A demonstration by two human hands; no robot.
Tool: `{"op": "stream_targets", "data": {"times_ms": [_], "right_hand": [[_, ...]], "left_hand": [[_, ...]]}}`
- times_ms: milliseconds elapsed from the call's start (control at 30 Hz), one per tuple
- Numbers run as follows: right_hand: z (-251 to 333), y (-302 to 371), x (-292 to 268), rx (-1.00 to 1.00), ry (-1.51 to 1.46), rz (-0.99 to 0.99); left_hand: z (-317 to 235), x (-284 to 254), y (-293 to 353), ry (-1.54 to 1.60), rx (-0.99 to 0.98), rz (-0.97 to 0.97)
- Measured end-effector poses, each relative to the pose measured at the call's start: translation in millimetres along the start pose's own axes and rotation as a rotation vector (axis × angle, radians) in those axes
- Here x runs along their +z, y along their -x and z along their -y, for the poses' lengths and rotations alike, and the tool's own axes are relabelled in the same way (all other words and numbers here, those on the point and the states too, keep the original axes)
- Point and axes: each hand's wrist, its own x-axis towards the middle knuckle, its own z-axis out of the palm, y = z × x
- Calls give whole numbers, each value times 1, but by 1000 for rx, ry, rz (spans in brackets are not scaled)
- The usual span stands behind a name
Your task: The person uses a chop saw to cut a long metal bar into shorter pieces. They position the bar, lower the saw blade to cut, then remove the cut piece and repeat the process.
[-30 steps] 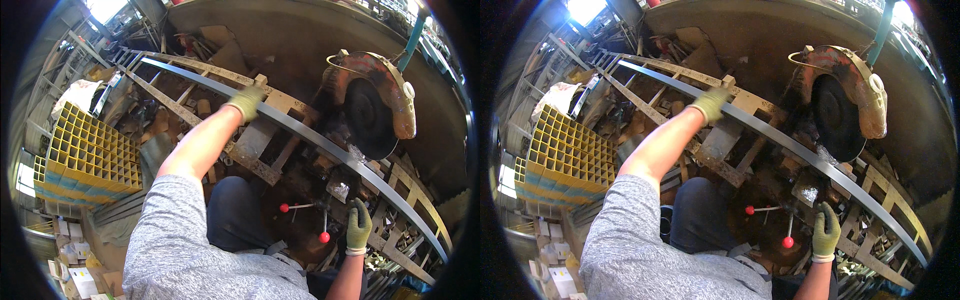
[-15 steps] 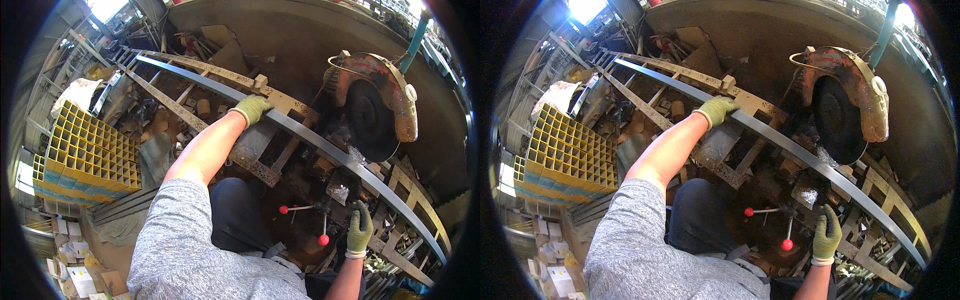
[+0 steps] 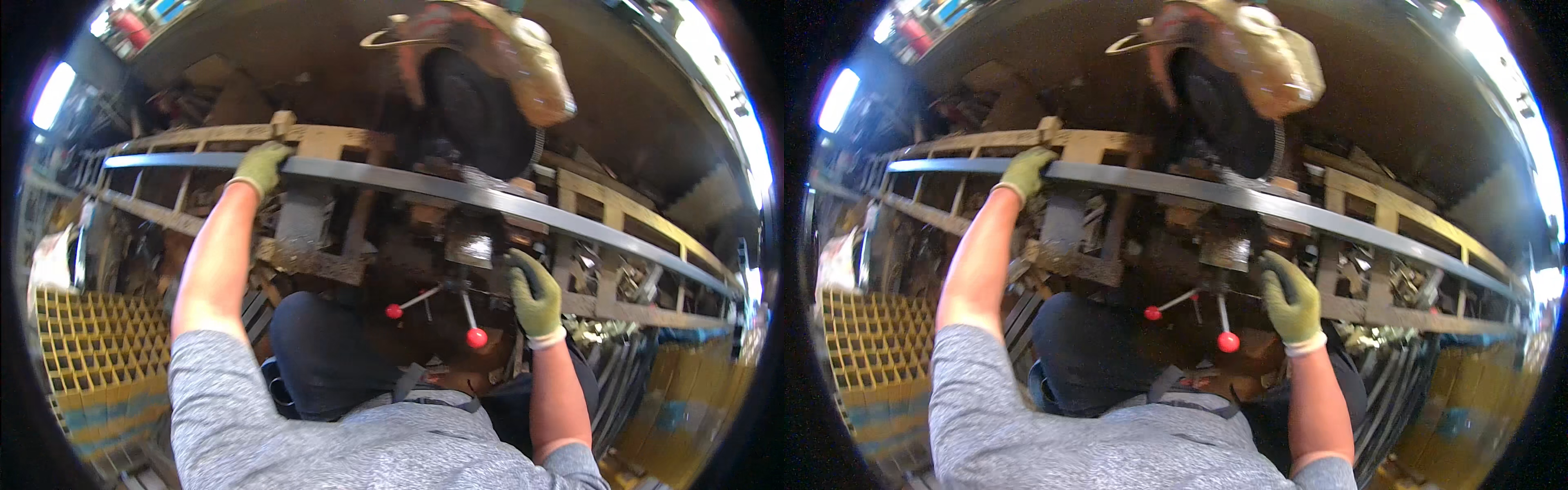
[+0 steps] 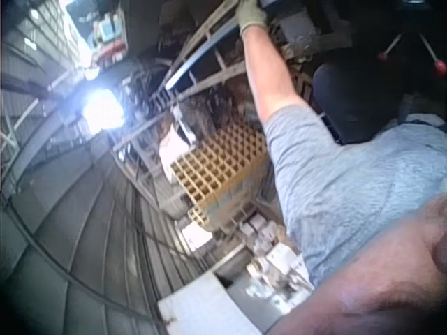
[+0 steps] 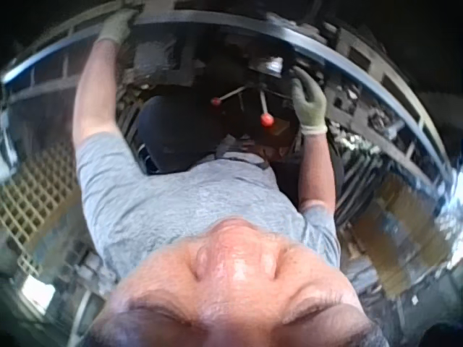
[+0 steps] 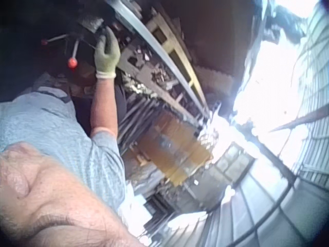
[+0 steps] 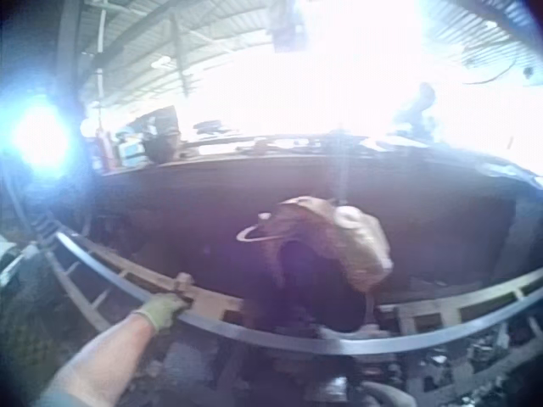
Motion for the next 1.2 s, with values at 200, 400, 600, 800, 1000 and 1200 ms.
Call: {"op": "stream_targets", "data": {"times_ms": [200,400,600,800,1000,1200], "right_hand": [[23,0,4,197,-104,17],[85,32,22,-5,403,461],[87,50,46,318,909,677],[-45,84,59,572,831,589],[-39,90,254,568,-525,582],[3,90,156,698,-218,742]], "left_hand": [[-155,-14,-10,110,281,-68],[-202,-14,-25,142,304,22],[-195,-13,-21,169,314,-4],[-194,2,-24,122,290,-59],[-198,-5,-24,160,299,-80],[-205,-8,-21,99,205,-1]]}}
